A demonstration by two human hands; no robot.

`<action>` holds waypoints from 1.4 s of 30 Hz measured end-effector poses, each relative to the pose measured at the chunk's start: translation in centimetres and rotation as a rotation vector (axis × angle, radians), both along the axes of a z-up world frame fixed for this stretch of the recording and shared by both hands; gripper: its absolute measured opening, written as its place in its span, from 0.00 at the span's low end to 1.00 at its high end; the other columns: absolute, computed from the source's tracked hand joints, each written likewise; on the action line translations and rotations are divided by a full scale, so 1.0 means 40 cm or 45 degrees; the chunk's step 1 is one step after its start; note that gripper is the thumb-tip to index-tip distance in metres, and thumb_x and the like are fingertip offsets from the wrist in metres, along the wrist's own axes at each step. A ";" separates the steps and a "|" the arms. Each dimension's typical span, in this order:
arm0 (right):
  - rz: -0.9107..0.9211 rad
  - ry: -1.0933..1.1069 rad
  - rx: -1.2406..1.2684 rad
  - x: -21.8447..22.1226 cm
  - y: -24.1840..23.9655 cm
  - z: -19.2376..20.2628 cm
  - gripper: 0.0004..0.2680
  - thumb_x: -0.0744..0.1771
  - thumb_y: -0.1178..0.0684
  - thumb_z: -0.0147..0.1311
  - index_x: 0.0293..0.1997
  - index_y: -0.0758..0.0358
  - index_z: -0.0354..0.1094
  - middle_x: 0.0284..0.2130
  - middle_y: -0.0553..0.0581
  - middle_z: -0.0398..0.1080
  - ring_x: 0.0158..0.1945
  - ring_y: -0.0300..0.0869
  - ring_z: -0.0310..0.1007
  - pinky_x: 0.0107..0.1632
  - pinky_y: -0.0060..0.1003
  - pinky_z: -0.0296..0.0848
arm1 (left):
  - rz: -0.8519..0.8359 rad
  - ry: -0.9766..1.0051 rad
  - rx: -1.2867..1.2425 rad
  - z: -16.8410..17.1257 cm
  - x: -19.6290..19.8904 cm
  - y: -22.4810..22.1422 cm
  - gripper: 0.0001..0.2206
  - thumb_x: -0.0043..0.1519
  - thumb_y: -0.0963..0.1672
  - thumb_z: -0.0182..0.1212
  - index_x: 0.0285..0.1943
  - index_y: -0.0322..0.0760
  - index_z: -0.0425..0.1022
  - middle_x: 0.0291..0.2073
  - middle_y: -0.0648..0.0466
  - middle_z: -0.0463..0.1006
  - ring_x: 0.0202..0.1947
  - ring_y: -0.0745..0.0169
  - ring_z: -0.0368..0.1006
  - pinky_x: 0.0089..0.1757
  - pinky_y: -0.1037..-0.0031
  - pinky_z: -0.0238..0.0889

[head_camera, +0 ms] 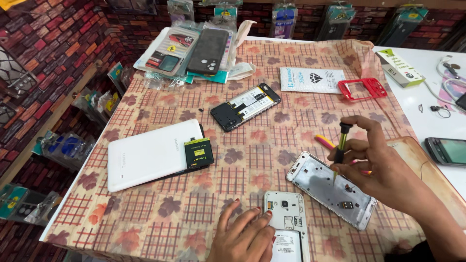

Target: The person uses a screwdriver to remove screws from the back of a white smartphone. They then lift off the back cover and set it aside, exposing the internal components.

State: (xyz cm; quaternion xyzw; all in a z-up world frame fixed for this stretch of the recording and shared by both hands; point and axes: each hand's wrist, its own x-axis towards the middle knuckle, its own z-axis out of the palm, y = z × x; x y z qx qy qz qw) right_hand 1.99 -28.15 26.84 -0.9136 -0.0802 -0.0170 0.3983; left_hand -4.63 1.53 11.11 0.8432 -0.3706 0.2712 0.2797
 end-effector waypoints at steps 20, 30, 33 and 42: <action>0.270 0.050 0.094 -0.008 -0.030 -0.043 0.33 0.63 0.63 0.61 0.74 0.58 0.41 0.43 0.58 0.74 0.44 0.42 0.80 0.44 0.35 0.82 | -0.012 -0.014 -0.023 0.000 0.004 0.001 0.04 0.62 0.44 0.62 0.40 0.42 0.80 0.42 0.54 0.84 0.52 0.58 0.78 0.61 0.46 0.57; 0.222 0.101 0.067 -0.012 -0.020 -0.019 0.34 0.62 0.62 0.62 0.74 0.57 0.40 0.43 0.58 0.75 0.42 0.42 0.81 0.43 0.36 0.82 | -0.042 0.002 -0.067 0.039 -0.007 0.001 0.04 0.59 0.41 0.64 0.41 0.37 0.80 0.39 0.51 0.86 0.46 0.57 0.84 0.52 0.61 0.72; 0.225 0.118 0.015 -0.011 -0.013 -0.018 0.32 0.62 0.62 0.61 0.72 0.56 0.41 0.41 0.58 0.75 0.41 0.41 0.80 0.42 0.36 0.82 | -0.058 0.001 -0.101 0.050 -0.005 0.003 0.05 0.58 0.40 0.64 0.41 0.36 0.80 0.38 0.51 0.85 0.45 0.57 0.84 0.52 0.62 0.73; 0.267 -0.018 0.127 -0.009 -0.016 -0.025 0.32 0.64 0.63 0.61 0.73 0.61 0.41 0.41 0.60 0.76 0.42 0.42 0.81 0.44 0.35 0.85 | -0.062 0.035 -0.073 0.042 -0.009 0.006 0.05 0.59 0.41 0.64 0.42 0.37 0.81 0.39 0.50 0.85 0.45 0.57 0.83 0.51 0.61 0.73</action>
